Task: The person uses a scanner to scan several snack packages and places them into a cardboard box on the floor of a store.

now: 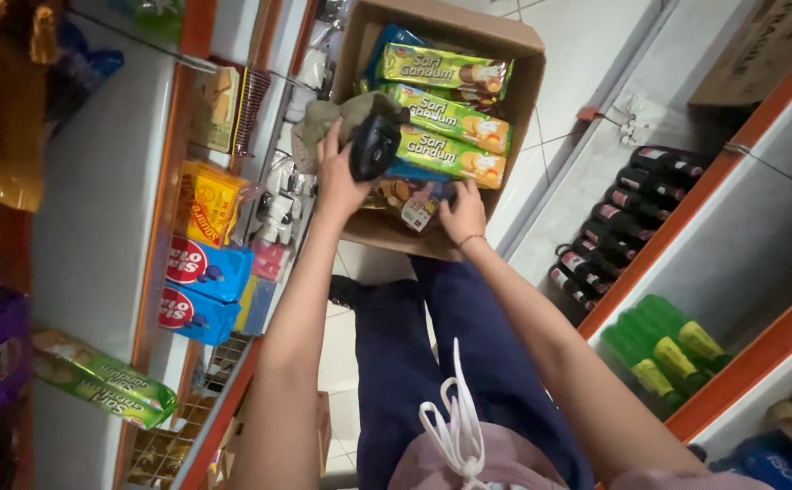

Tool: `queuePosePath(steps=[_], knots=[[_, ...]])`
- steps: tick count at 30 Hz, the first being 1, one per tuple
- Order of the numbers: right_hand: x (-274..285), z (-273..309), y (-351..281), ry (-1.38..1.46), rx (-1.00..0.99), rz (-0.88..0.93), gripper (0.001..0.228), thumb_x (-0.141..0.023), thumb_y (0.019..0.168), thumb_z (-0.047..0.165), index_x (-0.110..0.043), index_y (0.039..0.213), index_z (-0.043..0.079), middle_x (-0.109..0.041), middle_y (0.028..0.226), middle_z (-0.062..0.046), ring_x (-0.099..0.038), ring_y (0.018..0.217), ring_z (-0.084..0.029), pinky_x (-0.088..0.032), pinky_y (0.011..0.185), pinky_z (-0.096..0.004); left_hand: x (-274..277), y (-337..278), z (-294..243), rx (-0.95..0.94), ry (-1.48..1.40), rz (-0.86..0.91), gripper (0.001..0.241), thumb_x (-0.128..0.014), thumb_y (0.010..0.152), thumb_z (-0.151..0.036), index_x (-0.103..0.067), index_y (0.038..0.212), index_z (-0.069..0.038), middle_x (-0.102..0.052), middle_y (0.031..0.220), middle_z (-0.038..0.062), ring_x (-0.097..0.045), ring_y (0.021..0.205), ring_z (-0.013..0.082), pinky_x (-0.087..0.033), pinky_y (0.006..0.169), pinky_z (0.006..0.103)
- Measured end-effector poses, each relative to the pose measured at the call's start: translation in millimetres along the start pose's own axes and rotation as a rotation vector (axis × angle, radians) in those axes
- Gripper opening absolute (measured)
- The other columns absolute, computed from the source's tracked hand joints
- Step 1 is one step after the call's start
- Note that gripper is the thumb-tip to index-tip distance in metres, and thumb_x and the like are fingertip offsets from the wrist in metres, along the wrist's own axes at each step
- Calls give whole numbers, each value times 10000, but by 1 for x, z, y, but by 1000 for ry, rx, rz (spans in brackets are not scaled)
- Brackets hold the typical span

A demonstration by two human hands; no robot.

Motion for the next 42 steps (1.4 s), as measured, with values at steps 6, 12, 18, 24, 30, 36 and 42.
queuePosePath(steps=[6,12,18,24,30,36,42], knots=[[-35,-59,-13,307,-730,21,395,-734,853,247,-707,1185,36,-747,1165,-171,-717,1099,-282,-538,982,-360,-16,-25,23,49,-11,-128,675,-878,663,-102,-698,1313,-133,-331,1579,247,-419,1362,473,-373,1148,489],[-25,-70,-7,415,-694,-63,463,-753,872,226,-671,1274,13,-731,1147,-119,-687,1048,-224,-539,912,-339,-60,-64,67,433,-210,-125,451,-877,782,-232,-705,1153,-42,-697,1228,210,-683,1178,347,-532,1018,395],[-34,-78,-6,600,-754,143,429,-688,911,200,-648,1313,53,-690,953,-80,-643,755,-164,-533,591,-301,-88,-75,63,363,-377,-258,415,-865,782,-254,-706,1090,-27,-758,1019,203,-747,997,357,-578,860,415],[-13,-69,-15,783,-680,-128,208,-602,967,93,-630,1164,32,-691,944,-38,-698,749,-147,-568,606,-266,-131,-93,77,495,-515,-468,437,-863,795,-260,-703,1105,3,-744,1055,231,-712,984,376,-549,874,414],[28,-34,-8,834,-378,-413,133,-601,1018,45,-610,1150,32,-606,856,-13,-630,690,-113,-504,595,-245,-179,-87,95,737,-468,-70,488,-643,988,-469,-774,1007,1,-748,955,198,-704,980,359,-525,886,436],[89,53,48,265,75,-370,149,-701,1024,-2,-654,1158,42,-563,919,-69,-543,789,-152,-454,702,-274,-208,-90,107,943,-495,412,699,-543,982,-577,-696,859,93,-729,758,235,-751,642,342,-618,583,447],[82,107,153,-137,364,-185,679,-689,859,5,-478,1503,42,-480,1386,-187,-565,1211,-365,-518,995,-435,-202,-146,136,1099,-473,510,648,-551,981,-543,-684,1012,91,-731,749,215,-759,668,371,-636,606,475]])
Point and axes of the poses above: each hand's wrist, its own y-axis towards the middle knuckle, its own x-axis out of the back of the hand, z = x × y, the point moved 5 cm from there along y, towards the middle knuckle
